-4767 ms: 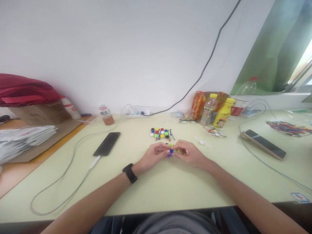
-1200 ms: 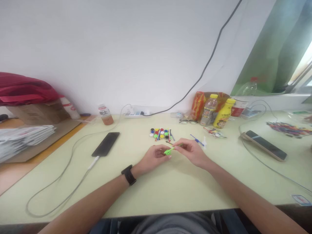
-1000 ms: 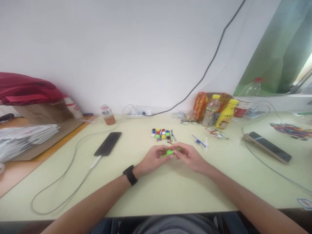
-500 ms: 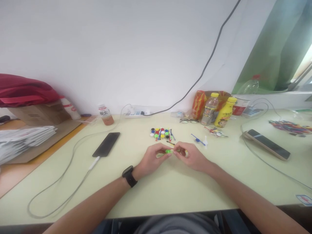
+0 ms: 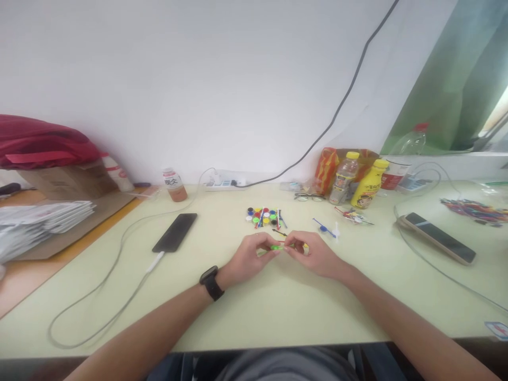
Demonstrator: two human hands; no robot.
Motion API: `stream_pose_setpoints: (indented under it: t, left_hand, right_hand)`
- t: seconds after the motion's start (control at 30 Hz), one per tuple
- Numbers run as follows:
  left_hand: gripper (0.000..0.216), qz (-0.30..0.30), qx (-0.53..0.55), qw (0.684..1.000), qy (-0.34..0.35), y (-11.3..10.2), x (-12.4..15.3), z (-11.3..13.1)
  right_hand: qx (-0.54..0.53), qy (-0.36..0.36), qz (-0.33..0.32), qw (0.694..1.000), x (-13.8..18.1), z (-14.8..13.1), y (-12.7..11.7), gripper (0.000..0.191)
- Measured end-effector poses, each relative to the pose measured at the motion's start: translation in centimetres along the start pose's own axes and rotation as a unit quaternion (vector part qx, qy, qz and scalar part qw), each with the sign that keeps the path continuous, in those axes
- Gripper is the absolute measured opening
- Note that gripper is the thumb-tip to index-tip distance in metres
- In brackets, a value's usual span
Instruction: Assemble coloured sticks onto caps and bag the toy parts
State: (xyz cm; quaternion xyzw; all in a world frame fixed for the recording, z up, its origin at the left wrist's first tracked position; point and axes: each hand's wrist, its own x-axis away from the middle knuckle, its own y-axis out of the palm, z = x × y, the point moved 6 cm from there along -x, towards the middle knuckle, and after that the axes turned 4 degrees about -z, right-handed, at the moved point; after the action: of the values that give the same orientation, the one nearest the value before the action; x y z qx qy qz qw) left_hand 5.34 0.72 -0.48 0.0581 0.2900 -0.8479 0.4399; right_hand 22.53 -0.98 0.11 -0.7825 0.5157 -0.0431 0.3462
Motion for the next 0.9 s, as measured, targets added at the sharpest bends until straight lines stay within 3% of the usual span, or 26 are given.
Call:
stream_pose_setpoints:
  t: [0.23,0.4,0.57,0.7,0.77,0.83,0.9]
  left_hand:
    - [0.021,-0.025,0.099,0.995,-0.006,0.2,0.1,0.8]
    - [0.026,0.026,0.142,0.989,-0.038,-0.5,-0.1,-0.5]
    - [0.029,0.054,0.177,0.980,-0.069,-0.8,-0.3,-1.2]
    - [0.030,0.056,0.184,0.978,-0.076,-0.8,-0.3,-0.9]
    - [0.030,0.055,0.185,0.978,-0.075,-0.8,-0.3,-0.9]
    - [0.030,0.054,0.186,0.978,-0.072,-0.8,-0.3,-0.9]
    - [0.029,0.058,0.183,0.979,-0.067,-0.9,-0.3,-1.1]
  right_hand:
    - [-0.015,-0.022,0.036,0.999,-0.3,0.1,-0.9,0.010]
    - [-0.018,-0.022,0.116,0.993,-0.1,0.6,-2.0,0.025]
    - [-0.053,-0.025,0.062,0.996,0.1,0.6,-0.9,0.050]
    - [-0.089,-0.019,0.056,0.994,0.2,0.7,-0.1,0.075]
    - [-0.105,-0.016,0.072,0.992,0.2,0.8,-0.2,0.066]
    - [-0.118,0.002,0.043,0.992,0.0,1.0,-0.1,0.038]
    - [-0.137,0.023,-0.012,0.990,-0.1,1.2,0.0,0.054]
